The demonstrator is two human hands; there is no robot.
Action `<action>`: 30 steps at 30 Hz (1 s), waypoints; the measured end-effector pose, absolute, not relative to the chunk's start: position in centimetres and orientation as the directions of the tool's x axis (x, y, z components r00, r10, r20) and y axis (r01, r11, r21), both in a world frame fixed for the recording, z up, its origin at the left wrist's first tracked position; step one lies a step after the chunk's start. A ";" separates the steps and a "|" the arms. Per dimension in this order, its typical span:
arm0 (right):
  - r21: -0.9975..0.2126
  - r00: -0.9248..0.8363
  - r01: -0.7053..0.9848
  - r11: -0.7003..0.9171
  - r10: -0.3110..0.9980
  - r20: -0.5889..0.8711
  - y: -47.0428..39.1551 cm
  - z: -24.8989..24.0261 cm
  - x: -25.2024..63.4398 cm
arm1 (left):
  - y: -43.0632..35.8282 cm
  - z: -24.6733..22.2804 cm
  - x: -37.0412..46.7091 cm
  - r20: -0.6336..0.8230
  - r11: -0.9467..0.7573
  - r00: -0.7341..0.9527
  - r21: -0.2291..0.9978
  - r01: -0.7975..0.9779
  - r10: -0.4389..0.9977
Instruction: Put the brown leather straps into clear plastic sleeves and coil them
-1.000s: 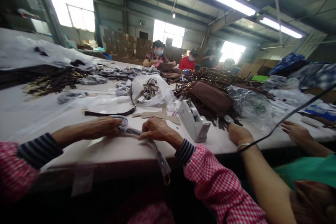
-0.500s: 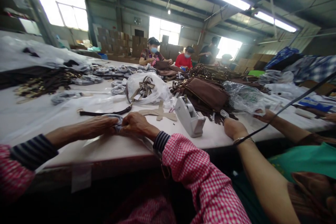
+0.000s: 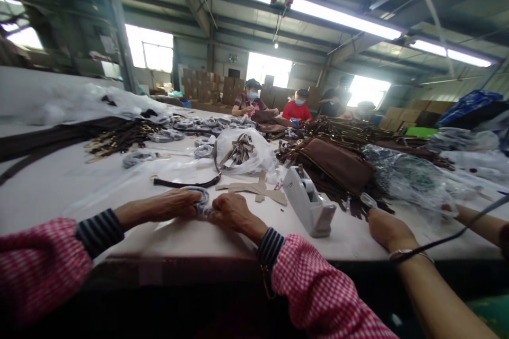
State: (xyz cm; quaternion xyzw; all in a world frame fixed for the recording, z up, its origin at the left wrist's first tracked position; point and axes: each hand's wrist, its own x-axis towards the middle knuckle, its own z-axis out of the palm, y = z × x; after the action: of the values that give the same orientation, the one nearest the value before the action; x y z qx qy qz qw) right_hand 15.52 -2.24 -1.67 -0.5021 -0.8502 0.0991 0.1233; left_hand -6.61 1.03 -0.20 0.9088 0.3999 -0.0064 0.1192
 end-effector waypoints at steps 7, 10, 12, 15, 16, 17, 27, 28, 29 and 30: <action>-0.642 -0.622 0.564 0.520 0.778 0.085 -1.3 -0.6 15.6 | -1.2 2.2 -6.9 -0.022 -0.677 0.695 0.207 0.706 0.718; -0.806 -0.677 0.364 0.467 0.726 0.116 -1.8 0.3 15.9 | -2.2 3.2 -6.8 0.060 -0.678 0.682 0.207 0.706 0.729; -0.805 -0.687 0.338 0.488 0.712 0.143 -2.4 1.1 16.3 | -2.8 3.4 -6.9 0.086 -0.663 0.665 0.239 0.709 0.742; -0.751 -0.712 0.396 0.527 0.694 0.111 -3.2 2.4 17.2 | -3.6 3.3 -6.9 0.066 -0.645 0.651 0.248 0.723 0.756; -0.735 -0.717 0.421 0.532 0.691 0.090 -3.4 2.6 17.5 | -3.8 3.1 -6.8 0.059 -0.647 0.654 0.233 0.726 0.754; -0.726 -0.718 0.440 0.528 0.693 0.069 -3.5 2.8 17.9 | -4.0 2.9 -6.8 0.057 -0.655 0.661 0.216 0.724 0.748; -0.530 -0.741 0.497 0.687 0.654 0.153 -3.4 -0.1 18.9 | -4.1 0.0 -7.6 -0.002 -0.673 0.712 0.327 0.664 0.702; -0.467 -0.751 0.498 0.731 0.633 0.189 -3.1 -0.3 18.8 | -3.8 -0.2 -7.6 -0.004 -0.681 0.728 0.349 0.643 0.686; -0.408 -0.762 0.494 0.768 0.608 0.221 -2.9 -0.4 18.8 | -3.5 -0.4 -7.6 -0.005 -0.690 0.743 0.368 0.623 0.669; -0.361 -0.769 0.488 0.795 0.587 0.254 -2.6 -0.6 18.8 | -3.2 -0.5 -7.4 -0.002 -0.703 0.760 0.379 0.602 0.650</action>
State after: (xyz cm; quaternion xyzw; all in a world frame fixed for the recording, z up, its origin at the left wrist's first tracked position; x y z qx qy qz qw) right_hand 18.81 -2.57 -0.57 -0.2888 -0.9302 0.1385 0.1794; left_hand -7.43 -3.18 -0.55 0.9203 0.3403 0.0660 0.1815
